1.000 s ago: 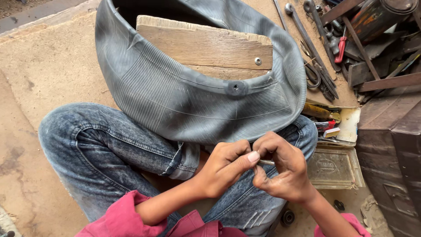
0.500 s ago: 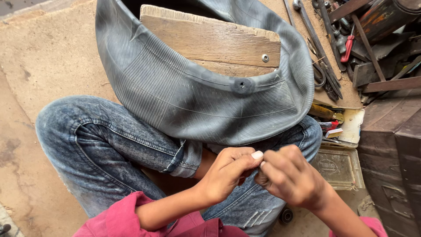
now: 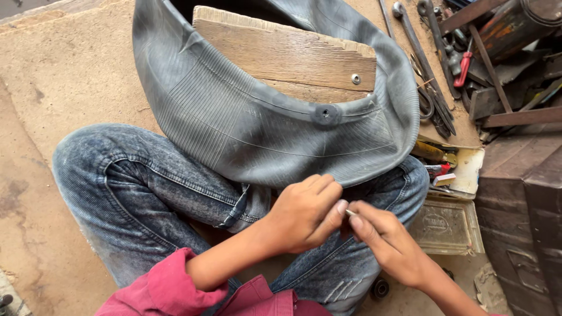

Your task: The person sits on the floor and uses a metal file to smooth the edges of a hole in a large rubber tire. They then insert a metal bolt and nut into the hole, tightening it by hand to secure the repair.

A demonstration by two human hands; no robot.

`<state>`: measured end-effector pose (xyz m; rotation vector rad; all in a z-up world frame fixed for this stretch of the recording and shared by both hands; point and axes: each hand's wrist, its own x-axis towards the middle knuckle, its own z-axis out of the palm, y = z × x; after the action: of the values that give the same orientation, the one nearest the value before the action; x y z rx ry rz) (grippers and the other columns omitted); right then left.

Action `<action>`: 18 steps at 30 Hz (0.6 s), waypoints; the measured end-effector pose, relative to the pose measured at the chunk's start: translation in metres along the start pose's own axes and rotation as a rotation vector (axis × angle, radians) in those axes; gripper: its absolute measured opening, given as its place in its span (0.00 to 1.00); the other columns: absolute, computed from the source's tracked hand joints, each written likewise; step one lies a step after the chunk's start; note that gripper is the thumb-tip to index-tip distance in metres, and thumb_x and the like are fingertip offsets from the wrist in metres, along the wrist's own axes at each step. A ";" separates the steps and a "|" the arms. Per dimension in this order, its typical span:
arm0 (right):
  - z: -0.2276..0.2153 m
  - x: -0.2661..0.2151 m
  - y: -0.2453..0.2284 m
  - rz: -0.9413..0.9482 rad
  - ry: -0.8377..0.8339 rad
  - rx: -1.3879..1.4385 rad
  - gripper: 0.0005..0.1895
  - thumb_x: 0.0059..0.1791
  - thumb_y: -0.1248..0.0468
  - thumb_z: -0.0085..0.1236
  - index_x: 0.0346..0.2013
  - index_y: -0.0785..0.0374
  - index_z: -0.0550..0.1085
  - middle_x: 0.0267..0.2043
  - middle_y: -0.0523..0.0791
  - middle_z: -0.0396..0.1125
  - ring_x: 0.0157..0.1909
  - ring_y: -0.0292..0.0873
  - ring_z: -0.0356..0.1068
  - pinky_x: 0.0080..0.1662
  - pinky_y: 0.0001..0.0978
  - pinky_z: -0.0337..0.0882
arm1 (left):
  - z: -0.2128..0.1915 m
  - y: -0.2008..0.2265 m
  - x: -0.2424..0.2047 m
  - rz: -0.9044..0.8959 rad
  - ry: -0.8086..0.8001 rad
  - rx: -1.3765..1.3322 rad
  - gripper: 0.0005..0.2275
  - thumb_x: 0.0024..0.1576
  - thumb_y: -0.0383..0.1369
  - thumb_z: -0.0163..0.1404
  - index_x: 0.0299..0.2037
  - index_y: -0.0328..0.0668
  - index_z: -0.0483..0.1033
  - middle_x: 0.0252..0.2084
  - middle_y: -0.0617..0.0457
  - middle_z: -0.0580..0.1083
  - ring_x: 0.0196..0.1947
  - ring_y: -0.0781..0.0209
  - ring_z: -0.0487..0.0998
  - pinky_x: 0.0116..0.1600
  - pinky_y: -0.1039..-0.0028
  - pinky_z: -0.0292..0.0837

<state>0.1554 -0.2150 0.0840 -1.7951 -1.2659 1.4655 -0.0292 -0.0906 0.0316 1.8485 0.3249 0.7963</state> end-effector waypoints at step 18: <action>0.029 0.000 -0.037 -0.600 0.604 -0.870 0.13 0.46 0.78 0.56 0.45 0.74 0.71 0.36 0.53 0.66 0.36 0.56 0.66 0.40 0.45 0.68 | -0.013 0.013 0.002 -0.193 -0.106 -0.520 0.09 0.60 0.22 0.51 0.49 0.32 0.69 0.38 0.45 0.72 0.34 0.56 0.76 0.40 0.71 0.72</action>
<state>0.1154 -0.2034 0.1053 -1.8376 -1.9828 -0.0154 -0.0378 -0.0854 0.0471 1.3422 0.2000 0.5787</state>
